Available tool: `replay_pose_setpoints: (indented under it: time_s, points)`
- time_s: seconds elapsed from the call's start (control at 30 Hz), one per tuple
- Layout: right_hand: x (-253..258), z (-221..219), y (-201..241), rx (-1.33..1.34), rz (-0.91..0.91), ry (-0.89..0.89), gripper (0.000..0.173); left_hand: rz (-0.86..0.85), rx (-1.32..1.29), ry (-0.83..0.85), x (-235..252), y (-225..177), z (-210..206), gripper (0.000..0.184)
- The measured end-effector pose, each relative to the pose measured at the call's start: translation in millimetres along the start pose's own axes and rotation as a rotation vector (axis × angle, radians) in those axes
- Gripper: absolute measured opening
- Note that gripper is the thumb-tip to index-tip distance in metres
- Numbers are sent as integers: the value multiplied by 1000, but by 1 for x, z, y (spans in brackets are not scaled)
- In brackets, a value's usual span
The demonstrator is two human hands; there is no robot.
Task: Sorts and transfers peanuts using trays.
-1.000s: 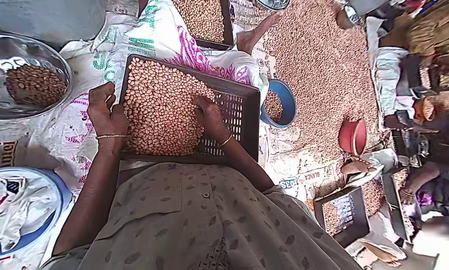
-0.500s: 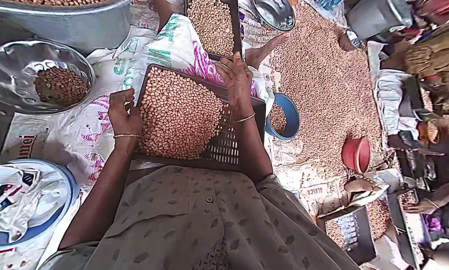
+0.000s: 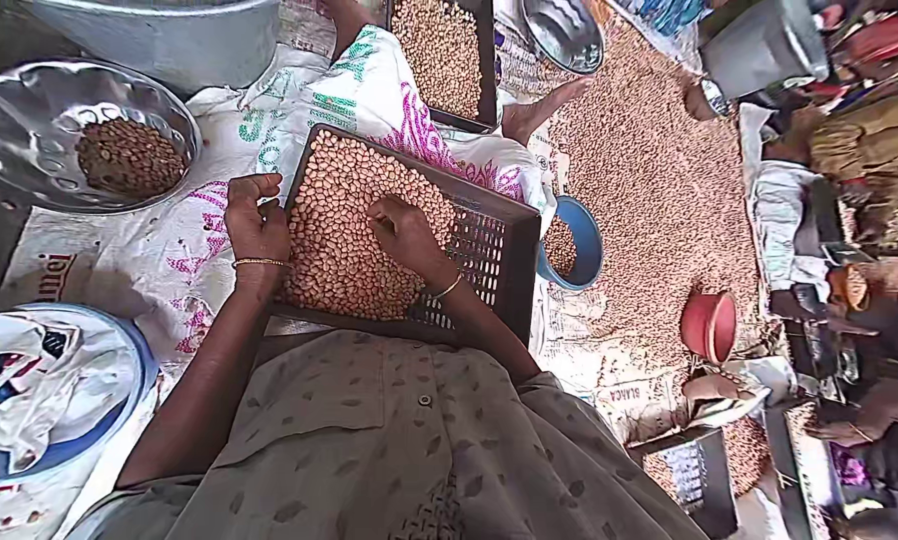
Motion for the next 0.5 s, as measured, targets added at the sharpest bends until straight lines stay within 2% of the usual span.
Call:
replay_pose_setpoints:
  time_s: [0.07,0.1,0.17,0.2,0.23,0.3,0.4,0.5]
  points:
    - [3,13,-4,266,-6,3,16,15,3,3,0,0,-1,37]
    - [6,27,-8,480,-18,-75,17,27,7,5,0,-1,-1,36]
    - [19,63,-25,984,-68,-351,25,47,-1,11,1,-2,-2,35]
    - [27,75,-34,1164,-123,-443,29,61,-11,13,1,-1,-3,35]
    - [34,79,-39,1220,-190,-477,32,77,-20,18,0,0,-3,35]
    - [45,70,-30,1033,-250,-379,33,92,-31,29,3,0,-2,34]
    - [54,29,-3,484,-101,-117,23,106,-60,50,5,3,-3,31]
    - [53,-4,9,-56,51,-150,24,134,-118,58,5,12,-3,32]
Point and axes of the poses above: each hand's wrist, its own x-axis towards the middle knuckle, its own z-axis out of the back of the hand, y = z × x, the point moved 8 cm from there along x, towards the middle knuckle, and after that the axes turned 6 degrees about y, right-handed, at the moved point
